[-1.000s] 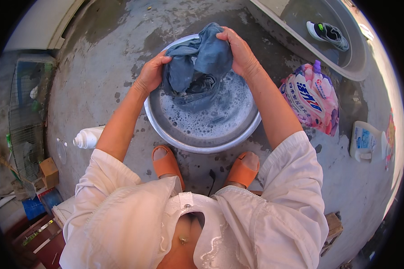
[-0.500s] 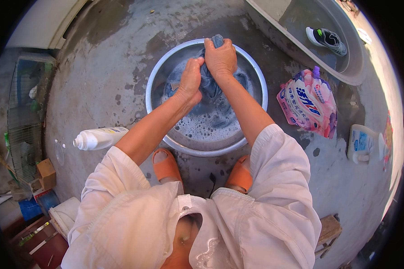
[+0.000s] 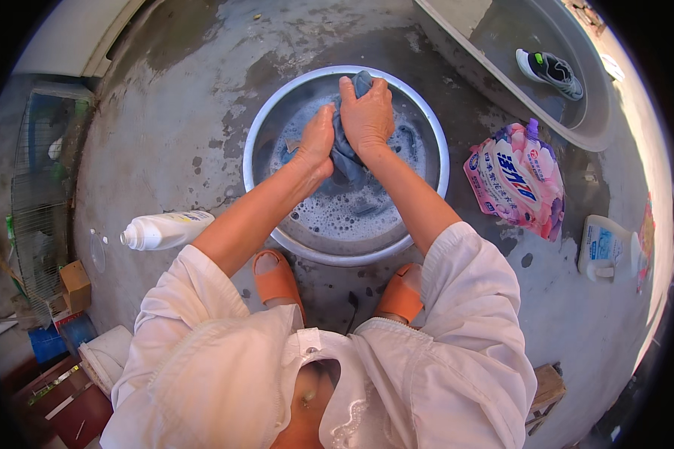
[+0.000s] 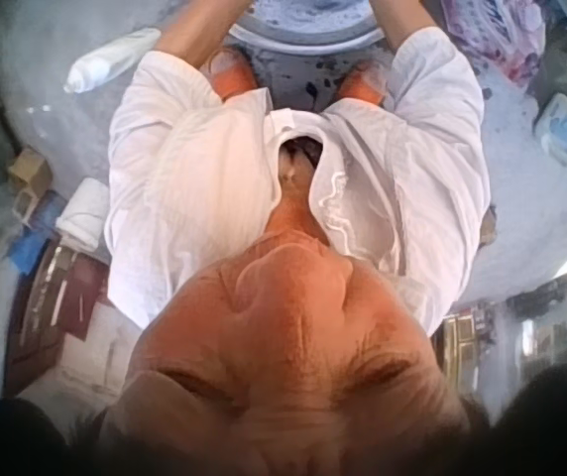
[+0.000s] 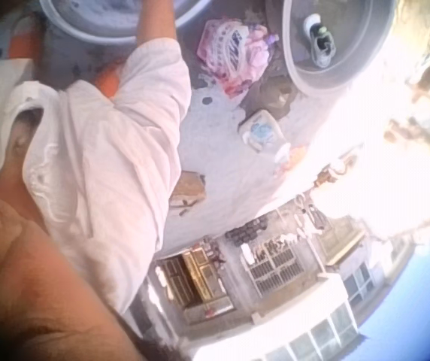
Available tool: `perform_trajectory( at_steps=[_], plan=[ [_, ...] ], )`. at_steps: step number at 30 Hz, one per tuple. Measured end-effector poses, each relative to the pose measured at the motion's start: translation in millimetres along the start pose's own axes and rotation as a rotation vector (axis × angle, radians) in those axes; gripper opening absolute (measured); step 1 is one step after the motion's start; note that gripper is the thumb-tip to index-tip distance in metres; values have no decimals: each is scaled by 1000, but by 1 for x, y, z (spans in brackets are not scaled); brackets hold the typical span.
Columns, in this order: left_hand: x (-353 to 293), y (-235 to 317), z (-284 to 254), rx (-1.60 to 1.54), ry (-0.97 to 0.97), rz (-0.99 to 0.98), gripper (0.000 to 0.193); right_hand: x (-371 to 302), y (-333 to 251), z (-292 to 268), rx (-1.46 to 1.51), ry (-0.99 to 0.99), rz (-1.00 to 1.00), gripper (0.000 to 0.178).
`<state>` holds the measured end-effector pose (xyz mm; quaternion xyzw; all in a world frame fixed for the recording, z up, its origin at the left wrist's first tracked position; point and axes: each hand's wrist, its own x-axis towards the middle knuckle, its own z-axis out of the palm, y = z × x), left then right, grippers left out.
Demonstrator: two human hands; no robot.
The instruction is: The person is hand-washing a blue garment in a basin of soapy water by scrubbing the fabric and wringing it out.
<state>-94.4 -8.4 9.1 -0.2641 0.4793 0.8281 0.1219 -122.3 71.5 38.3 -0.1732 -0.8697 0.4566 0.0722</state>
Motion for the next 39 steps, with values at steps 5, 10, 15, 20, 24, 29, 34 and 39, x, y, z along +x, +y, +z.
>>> perform_trajectory(
  at_steps=[5,10,15,20,24,29,34,39],
  plan=[
    [-6,39,-20,-13,-11,-160,36,-63,-25,-3,112,-180,-207,52],
    [-14,33,-15,28,16,-69,31,-21,4,3,-59,-168,-74,48],
    [-15,56,-27,386,-203,-14,25,-11,67,-3,-59,-341,-1,50],
    [20,86,-81,1274,-142,110,36,-1,101,-29,-333,-392,-163,36],
    [24,58,-110,1766,15,489,53,-1,119,-28,-551,-358,-294,50],
    [17,41,-99,1972,-32,484,72,13,144,-10,-413,-527,175,63],
    [15,33,-104,1991,-38,250,80,18,159,-11,168,-661,635,55],
    [20,33,-114,1928,-35,170,86,-6,78,-54,458,-597,769,43]
  ],
)
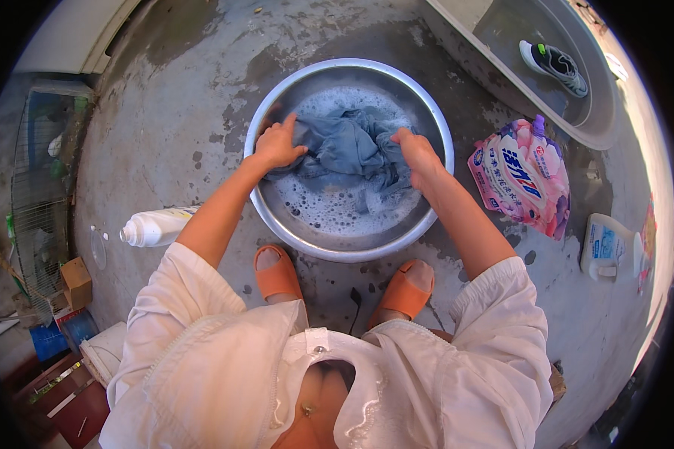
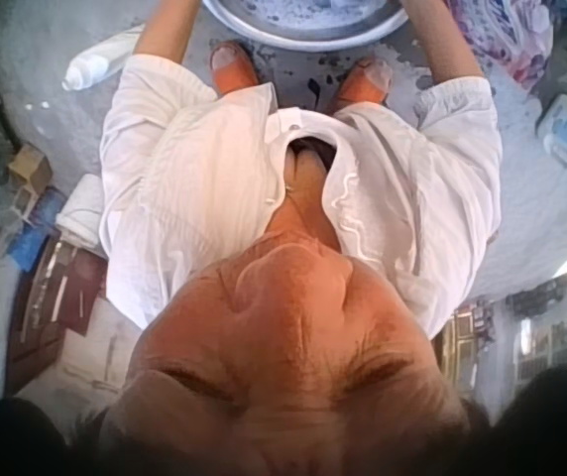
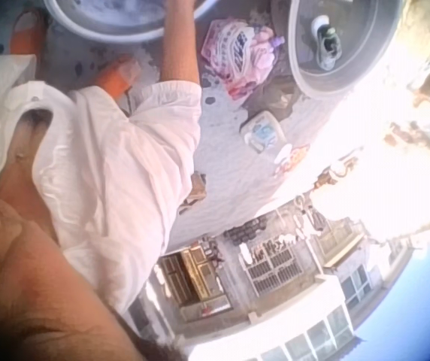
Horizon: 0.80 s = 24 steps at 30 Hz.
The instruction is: The person is hand-washing a blue garment in a basin of soapy water by scrubbing the fabric and wringing it out.
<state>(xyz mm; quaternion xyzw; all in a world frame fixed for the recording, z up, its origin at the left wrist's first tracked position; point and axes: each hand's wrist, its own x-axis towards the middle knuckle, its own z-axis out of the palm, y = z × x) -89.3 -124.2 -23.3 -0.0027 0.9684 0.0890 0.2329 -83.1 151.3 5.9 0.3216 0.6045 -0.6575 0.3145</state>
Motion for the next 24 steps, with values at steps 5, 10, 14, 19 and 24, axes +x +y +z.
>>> perform_trajectory(
  at_steps=[5,10,14,19,24],
  plan=[
    [14,-19,7,-211,-41,27,88,-72,-45,21,195,-188,-25,27],
    [8,-8,-4,-236,-44,8,88,-134,-78,33,290,-323,-250,13],
    [9,-4,1,-103,24,38,86,-185,-101,37,349,-551,-477,12],
    [37,-22,2,-270,26,279,85,-188,-118,46,247,-608,-560,16],
    [1,31,-66,-670,26,524,65,-123,-104,53,62,-487,-513,15]
  ],
)
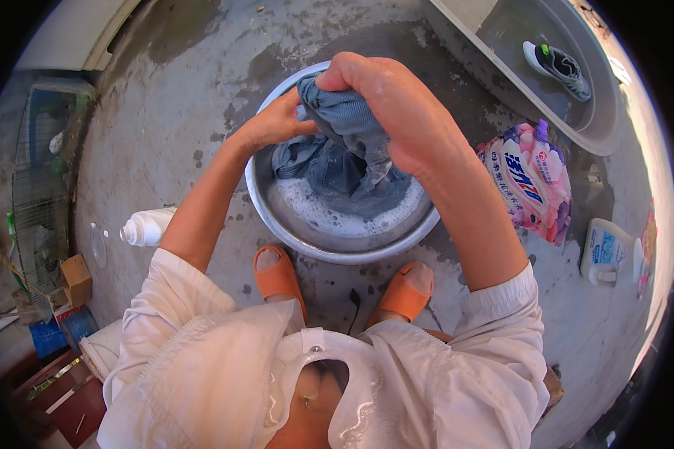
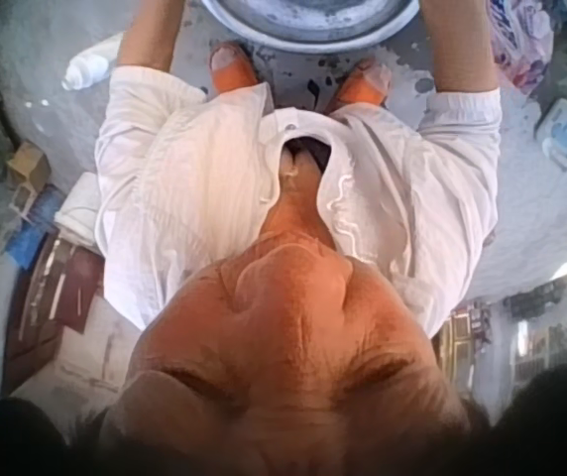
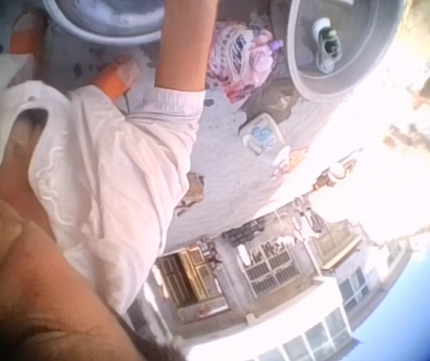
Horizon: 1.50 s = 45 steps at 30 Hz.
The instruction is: The person is hand-washing a blue garment in a basin of soapy water by scrubbing the fabric and wringing it out.
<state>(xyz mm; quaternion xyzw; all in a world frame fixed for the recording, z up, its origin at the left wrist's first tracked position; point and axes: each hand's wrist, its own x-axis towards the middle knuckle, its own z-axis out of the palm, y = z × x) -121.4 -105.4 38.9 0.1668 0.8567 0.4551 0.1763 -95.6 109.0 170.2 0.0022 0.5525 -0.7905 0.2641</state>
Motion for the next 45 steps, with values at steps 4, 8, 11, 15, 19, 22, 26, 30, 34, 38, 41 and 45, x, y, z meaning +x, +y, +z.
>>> perform_trajectory(
  at_steps=[4,8,11,15,19,22,26,30,34,38,41,45],
  plan=[
    [1,23,18,-217,-154,-17,52,17,22,-6,-222,74,48,22],
    [2,3,43,-600,-58,-175,36,45,46,-35,-427,130,-25,43],
    [4,-5,49,-817,71,-333,32,50,69,-70,-581,232,-50,61],
    [2,1,52,-1015,182,-423,27,39,125,-100,-748,170,297,75],
    [1,34,54,-1054,191,-393,20,27,147,-97,-141,67,389,55],
    [-2,64,45,-1126,177,-333,16,23,138,-78,-11,88,269,43],
    [-13,126,20,-1184,185,-216,14,9,93,-45,124,148,65,36],
    [-26,164,-11,-1286,259,-8,16,-5,44,-20,135,138,-160,38],
    [-37,160,-35,-1474,98,131,21,-16,8,0,71,210,-308,38],
    [-36,145,-53,-1006,141,156,25,-16,-4,-24,27,181,-355,34],
    [-34,112,-42,-802,99,-94,24,-16,-8,-15,3,124,-405,35],
    [-32,66,-16,-375,-180,-282,35,0,29,-18,-453,230,-431,34]
  ],
)
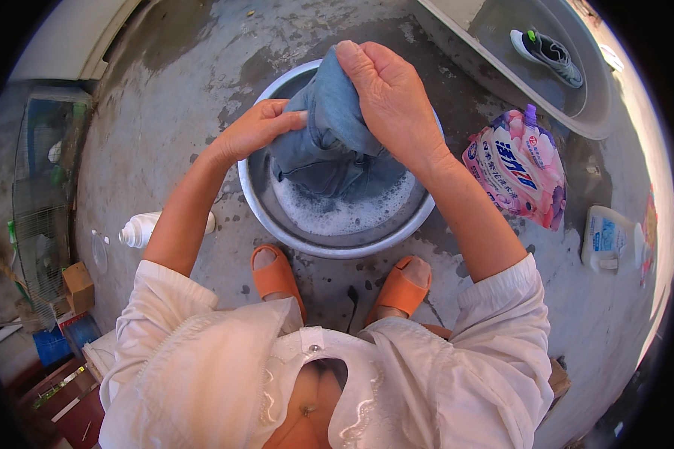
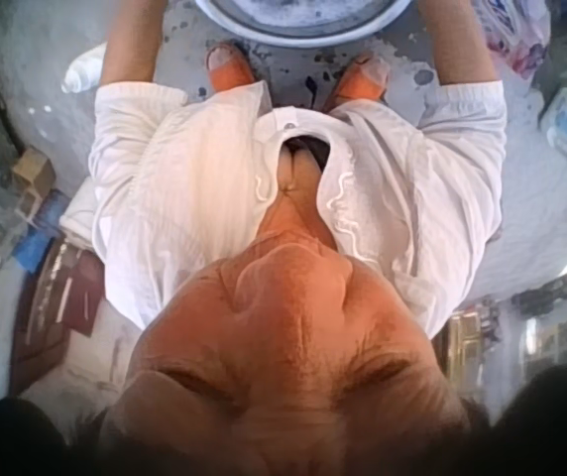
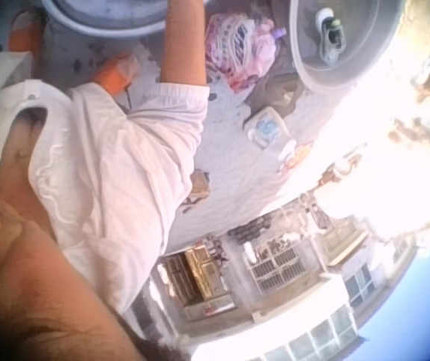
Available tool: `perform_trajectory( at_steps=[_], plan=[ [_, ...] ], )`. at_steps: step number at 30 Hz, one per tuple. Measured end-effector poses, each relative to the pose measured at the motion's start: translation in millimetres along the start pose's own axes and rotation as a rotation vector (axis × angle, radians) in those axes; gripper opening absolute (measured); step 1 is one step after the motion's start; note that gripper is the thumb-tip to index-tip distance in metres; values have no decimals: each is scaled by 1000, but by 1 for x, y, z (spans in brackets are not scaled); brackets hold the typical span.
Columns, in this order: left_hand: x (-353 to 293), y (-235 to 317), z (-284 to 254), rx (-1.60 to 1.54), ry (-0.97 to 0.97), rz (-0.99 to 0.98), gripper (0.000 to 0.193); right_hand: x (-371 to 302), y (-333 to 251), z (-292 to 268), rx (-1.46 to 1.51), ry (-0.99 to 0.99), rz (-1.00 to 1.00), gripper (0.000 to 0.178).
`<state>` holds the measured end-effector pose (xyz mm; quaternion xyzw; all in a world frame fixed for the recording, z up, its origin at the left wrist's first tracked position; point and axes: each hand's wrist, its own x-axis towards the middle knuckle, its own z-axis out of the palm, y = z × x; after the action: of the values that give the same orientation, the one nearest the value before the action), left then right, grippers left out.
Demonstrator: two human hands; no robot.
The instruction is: The person is hand-washing a blue garment in a basin of soapy water by scrubbing the fabric and wringing it out.
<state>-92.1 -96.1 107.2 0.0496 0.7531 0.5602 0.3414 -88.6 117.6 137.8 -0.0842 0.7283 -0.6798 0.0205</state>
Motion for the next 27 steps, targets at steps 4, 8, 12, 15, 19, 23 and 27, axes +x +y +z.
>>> perform_trajectory(
  at_steps=[4,8,12,15,19,23,27],
  plan=[
    [19,-42,2,741,129,-112,62,-11,63,-7,-470,-84,173,35],
    [23,-74,30,1015,113,-11,102,-44,122,-2,-806,-182,169,53],
    [36,-114,70,1114,193,93,103,-76,155,13,-1011,-261,241,69],
    [52,-123,73,1125,159,110,98,-82,174,37,-1236,-327,167,61],
    [89,-126,64,987,81,-60,88,-46,199,34,-1035,-304,199,50],
    [109,-128,57,777,-20,-293,83,-7,205,32,-896,-583,642,53],
    [127,-173,53,707,56,-9,77,-20,261,27,-1298,-421,-103,49]
  ],
)
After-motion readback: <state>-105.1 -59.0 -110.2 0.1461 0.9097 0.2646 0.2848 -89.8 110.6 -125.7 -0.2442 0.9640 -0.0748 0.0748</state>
